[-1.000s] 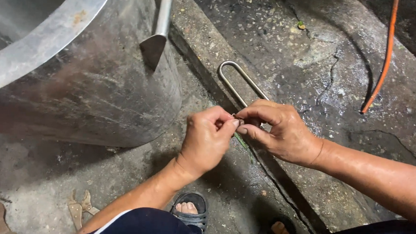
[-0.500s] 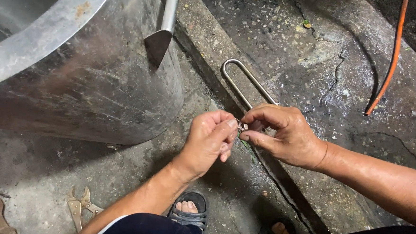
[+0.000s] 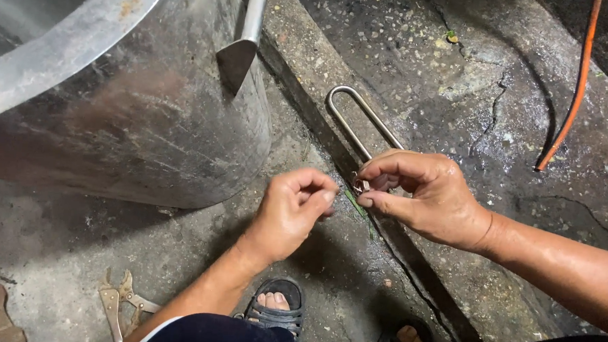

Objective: Washing a U-shaped heating element and then assembling nuts and washers onto its threaded terminals.

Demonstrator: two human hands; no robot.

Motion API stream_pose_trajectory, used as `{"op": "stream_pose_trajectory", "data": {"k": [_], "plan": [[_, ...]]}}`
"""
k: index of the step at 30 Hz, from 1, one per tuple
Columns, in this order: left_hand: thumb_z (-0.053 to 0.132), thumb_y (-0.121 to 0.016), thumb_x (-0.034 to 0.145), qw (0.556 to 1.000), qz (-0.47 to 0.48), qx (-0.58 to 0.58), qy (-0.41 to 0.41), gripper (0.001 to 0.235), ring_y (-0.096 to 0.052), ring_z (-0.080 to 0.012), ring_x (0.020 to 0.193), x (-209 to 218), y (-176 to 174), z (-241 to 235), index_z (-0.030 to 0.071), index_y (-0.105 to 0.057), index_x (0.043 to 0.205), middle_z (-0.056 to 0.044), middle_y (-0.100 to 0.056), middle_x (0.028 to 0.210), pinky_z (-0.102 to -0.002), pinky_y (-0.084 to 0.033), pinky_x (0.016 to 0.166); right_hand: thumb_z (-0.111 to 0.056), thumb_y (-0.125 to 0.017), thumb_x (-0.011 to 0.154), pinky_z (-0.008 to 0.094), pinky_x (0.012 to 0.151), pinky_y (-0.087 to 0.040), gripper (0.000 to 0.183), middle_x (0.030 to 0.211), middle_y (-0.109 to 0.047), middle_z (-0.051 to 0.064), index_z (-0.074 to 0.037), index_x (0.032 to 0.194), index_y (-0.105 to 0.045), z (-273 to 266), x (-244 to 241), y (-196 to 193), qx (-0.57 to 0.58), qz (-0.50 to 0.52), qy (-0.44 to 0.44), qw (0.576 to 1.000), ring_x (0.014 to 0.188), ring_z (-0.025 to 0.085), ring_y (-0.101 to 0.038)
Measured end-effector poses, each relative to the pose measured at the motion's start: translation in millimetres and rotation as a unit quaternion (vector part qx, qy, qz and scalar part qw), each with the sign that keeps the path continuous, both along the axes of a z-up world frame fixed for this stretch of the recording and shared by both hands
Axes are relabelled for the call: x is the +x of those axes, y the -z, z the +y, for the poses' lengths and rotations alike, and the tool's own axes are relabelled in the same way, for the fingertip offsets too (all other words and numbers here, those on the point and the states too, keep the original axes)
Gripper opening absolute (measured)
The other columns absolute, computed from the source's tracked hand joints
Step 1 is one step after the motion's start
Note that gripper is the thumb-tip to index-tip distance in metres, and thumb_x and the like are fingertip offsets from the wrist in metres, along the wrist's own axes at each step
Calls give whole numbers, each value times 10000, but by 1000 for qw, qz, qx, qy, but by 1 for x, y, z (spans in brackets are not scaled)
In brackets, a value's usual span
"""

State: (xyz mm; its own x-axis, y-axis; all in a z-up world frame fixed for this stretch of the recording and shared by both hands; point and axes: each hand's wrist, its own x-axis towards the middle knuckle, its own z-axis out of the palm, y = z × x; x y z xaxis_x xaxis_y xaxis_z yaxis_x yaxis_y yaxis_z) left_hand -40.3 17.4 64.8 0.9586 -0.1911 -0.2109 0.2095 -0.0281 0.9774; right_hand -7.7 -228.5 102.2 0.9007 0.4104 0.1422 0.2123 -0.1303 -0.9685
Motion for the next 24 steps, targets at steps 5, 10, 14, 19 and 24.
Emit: {"op": "stream_pose_trajectory", "data": {"k": [5, 10, 14, 19, 24], "plan": [[-17, -864, 956, 993, -82, -86, -23, 182, -724, -107, 830, 1, -20, -9, -45, -850, 1136, -117, -764, 938, -256, -648, 705, -28, -971, 873, 377, 800, -705, 225, 978, -882, 187, 28, 1061, -859, 7, 2, -9, -12, -24, -15, 1000, 853, 220, -828], [3, -885, 959, 986, -163, -37, -12, 54, -756, -141, 763, 3, -22, -4, -3, -887, 1014, -111, -770, 815, -282, -626, 653, -28, -965, 876, 403, 796, -730, 203, 951, -875, 189, 26, 1045, -865, 7, 1, -9, -21, -51, -46, 997, 837, 249, -853], [1, -874, 964, 955, -291, 53, -1, 90, -814, -221, 817, 1, -25, -3, 60, -895, 1030, -95, -842, 905, -350, -644, 717, -52, -971, 884, 386, 773, -730, 198, 942, -883, 167, 10, 1039, -864, 7, 3, -7, -25, -63, -46, 997, 823, 232, -861], [-10, -845, 990, 951, -303, 59, 8, 87, -785, -235, 789, 1, -20, -6, 63, -873, 1029, -93, -820, 891, -363, -625, 699, -86, -971, 893, 364, 758, -724, 189, 940, -894, 146, -12, 1033, -869, 6, 4, -3, -26, -64, -51, 996, 813, 214, -861], [12, -710, 1042, 959, -273, 54, 54, 63, -748, -366, 738, 2, -10, -9, 44, -739, 997, -175, -726, 840, -442, -586, 646, -74, -977, 880, 362, 756, -709, 196, 941, -900, 142, -16, 1043, -883, 3, 2, 0, -43, -27, -45, 998, 804, 192, -837]]}}
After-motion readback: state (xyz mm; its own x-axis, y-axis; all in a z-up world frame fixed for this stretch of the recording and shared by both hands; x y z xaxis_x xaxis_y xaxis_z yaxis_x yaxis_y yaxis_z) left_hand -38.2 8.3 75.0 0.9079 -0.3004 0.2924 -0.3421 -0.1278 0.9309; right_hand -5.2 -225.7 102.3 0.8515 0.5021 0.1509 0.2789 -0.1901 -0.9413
